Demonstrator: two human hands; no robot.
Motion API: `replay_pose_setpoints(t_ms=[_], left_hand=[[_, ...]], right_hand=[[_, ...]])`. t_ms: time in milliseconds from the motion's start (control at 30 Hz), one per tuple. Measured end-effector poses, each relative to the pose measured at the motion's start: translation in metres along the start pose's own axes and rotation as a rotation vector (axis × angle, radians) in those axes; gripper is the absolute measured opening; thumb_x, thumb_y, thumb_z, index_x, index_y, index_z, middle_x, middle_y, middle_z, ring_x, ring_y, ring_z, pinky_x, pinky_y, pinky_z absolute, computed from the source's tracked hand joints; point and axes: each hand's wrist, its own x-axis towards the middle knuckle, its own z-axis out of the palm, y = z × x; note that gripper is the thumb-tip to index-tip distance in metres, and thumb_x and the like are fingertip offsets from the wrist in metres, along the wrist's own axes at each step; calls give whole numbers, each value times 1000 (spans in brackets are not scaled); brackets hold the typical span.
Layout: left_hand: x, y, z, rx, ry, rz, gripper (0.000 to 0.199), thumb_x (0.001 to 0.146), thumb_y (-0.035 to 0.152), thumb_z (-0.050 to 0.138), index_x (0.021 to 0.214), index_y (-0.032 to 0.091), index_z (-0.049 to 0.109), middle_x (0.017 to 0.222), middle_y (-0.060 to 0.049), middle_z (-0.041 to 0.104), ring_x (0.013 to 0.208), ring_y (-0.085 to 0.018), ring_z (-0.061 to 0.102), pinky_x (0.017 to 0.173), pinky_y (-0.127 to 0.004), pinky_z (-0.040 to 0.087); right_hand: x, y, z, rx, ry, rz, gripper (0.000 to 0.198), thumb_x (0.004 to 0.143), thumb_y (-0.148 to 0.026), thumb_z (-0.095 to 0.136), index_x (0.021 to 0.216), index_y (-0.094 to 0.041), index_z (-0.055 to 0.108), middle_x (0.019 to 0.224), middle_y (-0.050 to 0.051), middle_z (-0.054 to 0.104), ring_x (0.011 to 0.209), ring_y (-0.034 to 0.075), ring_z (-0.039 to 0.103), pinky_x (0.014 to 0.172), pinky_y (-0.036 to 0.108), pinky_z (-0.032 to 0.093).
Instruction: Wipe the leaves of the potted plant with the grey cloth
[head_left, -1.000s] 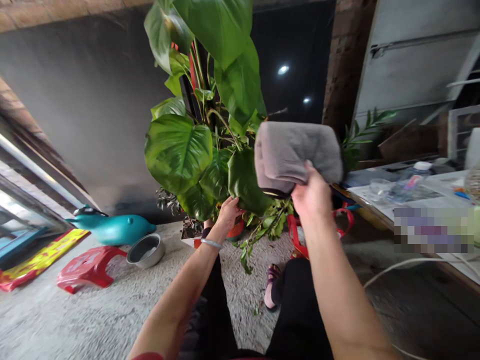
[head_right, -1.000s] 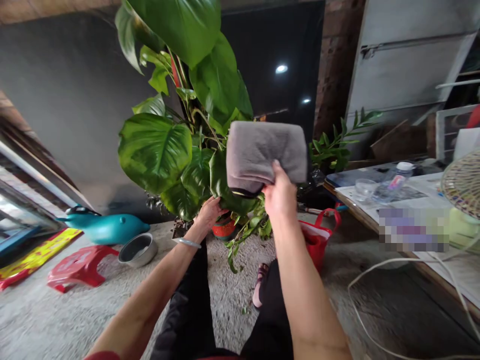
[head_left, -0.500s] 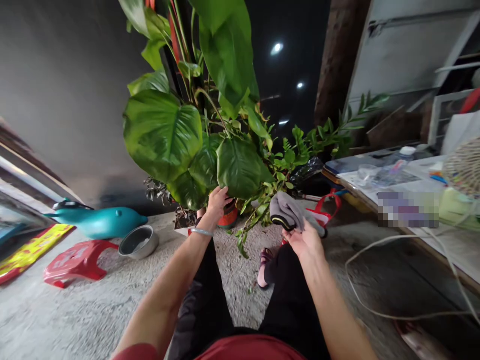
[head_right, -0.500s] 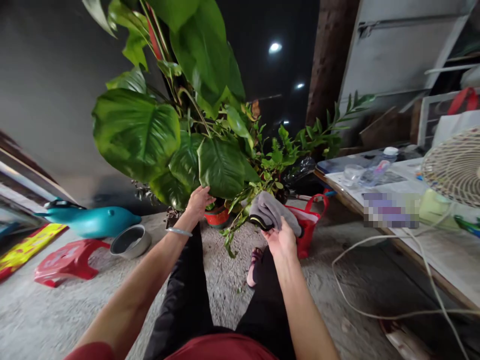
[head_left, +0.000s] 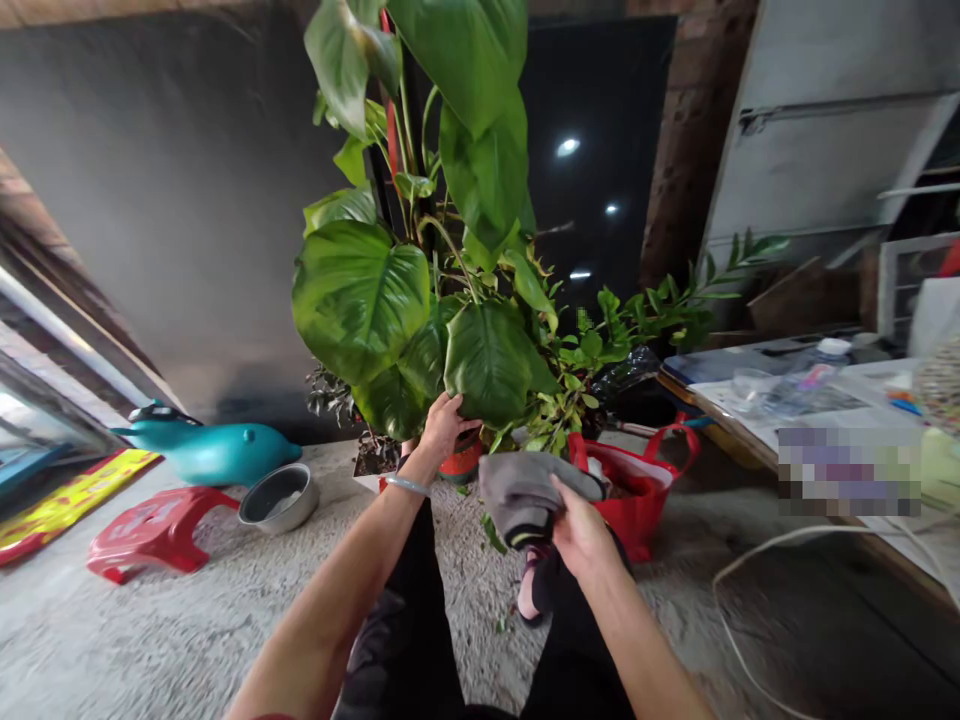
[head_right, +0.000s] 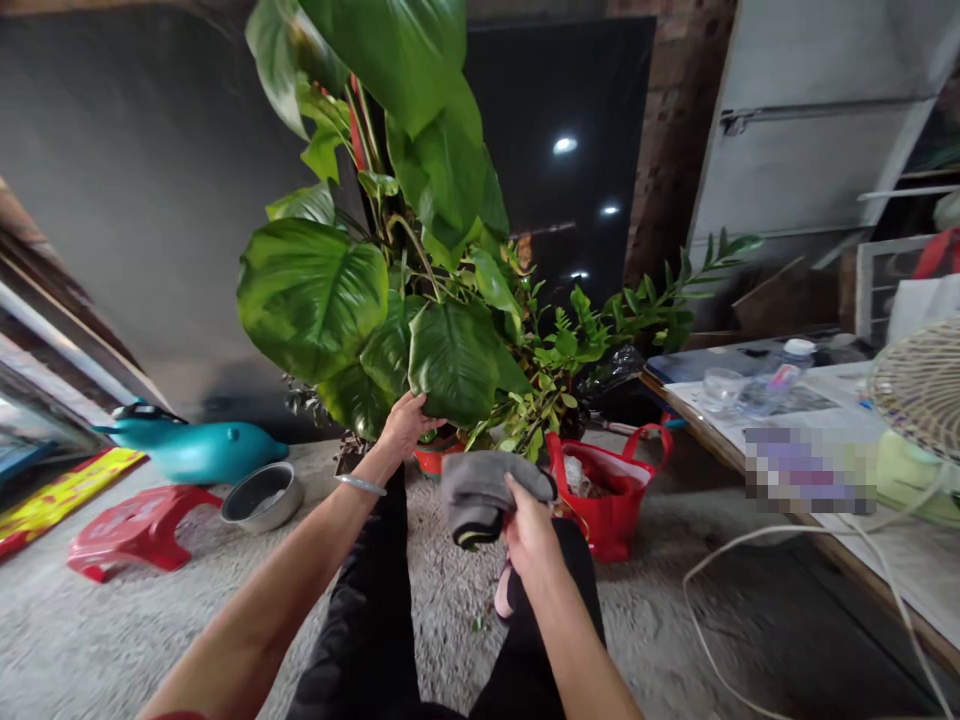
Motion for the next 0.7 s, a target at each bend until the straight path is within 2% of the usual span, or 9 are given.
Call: replay_pose_setpoints(t_ms=[100, 200, 267, 333, 400, 533, 600, 633, 700], left_hand=[[-4, 0, 0, -37, -20, -15, 19, 76, 23, 77, 91, 20, 66, 85, -1, 72, 74, -17, 66, 70, -31, 63], [-8, -2, 9, -91, -59, -50, 16, 75, 19, 79, 82, 21, 64, 84, -1, 72, 72, -17, 66, 73, -34, 63], [-10, -2, 16, -90, -69, -97, 15, 77, 18, 78, 76, 20, 63, 80, -2, 72, 71, -18, 67, 75, -36, 63], [-11, -1, 19, -62, -49, -129, 14, 81, 17, 74, 72, 18, 63, 76, -4, 72, 71, -19, 68, 74, -36, 61], [-10, 2, 15, -35, -1, -126, 19, 84, 15, 71, 68, 18, 60, 69, -2, 68, 65, -17, 65, 71, -34, 59], [-6, 9, -8, -12, 58, -101, 19, 89, 14, 70, 73, 18, 61, 67, -1, 65, 61, -16, 62, 71, -35, 59], [-4, 9, -16, -19, 55, -101, 14, 91, 15, 72, 80, 16, 64, 73, -3, 69, 65, -17, 64, 75, -38, 61], [-3, 8, -17, -28, 56, -102, 14, 91, 16, 72, 80, 16, 64, 74, -4, 69, 66, -17, 65, 76, -40, 62], [-3, 4, -11, -63, 51, -109, 16, 91, 17, 74, 78, 17, 64, 76, -4, 69, 66, -17, 64, 79, -42, 63]], right_hand=[[-10, -35, 6, 111, -57, -230, 27, 72, -19, 88, 97, -21, 78, 94, 3, 85, 102, 24, 81, 96, 36, 67], [-2, -85, 65, 215, -270, -419, 19, 83, -24, 79, 101, -21, 77, 105, 3, 85, 111, 20, 79, 106, 36, 63], [9, -100, 107, 221, -317, -418, 9, 88, -22, 73, 96, -21, 75, 95, 1, 85, 104, 19, 80, 100, 35, 65], [21, -90, 127, 136, -249, -304, 3, 89, -22, 70, 88, -21, 73, 78, 0, 82, 90, 19, 82, 87, 34, 68], [28, -60, 114, 6, -149, -146, 7, 87, -24, 74, 82, -21, 71, 66, 0, 78, 75, 22, 81, 73, 36, 69], [24, -6, 24, -64, -70, 39, 11, 77, -24, 82, 80, -23, 71, 67, 2, 78, 65, 26, 78, 66, 42, 68], [11, -12, -9, -13, -19, 34, 10, 77, -22, 80, 80, -25, 71, 72, 2, 79, 68, 25, 78, 70, 44, 69], [4, -23, -13, 23, -20, -9, 8, 78, -23, 78, 82, -26, 72, 76, 2, 81, 73, 25, 79, 75, 45, 69], [-8, -55, 5, 105, -111, -175, 5, 85, -29, 73, 89, -27, 74, 89, 3, 83, 90, 25, 81, 87, 46, 68]])
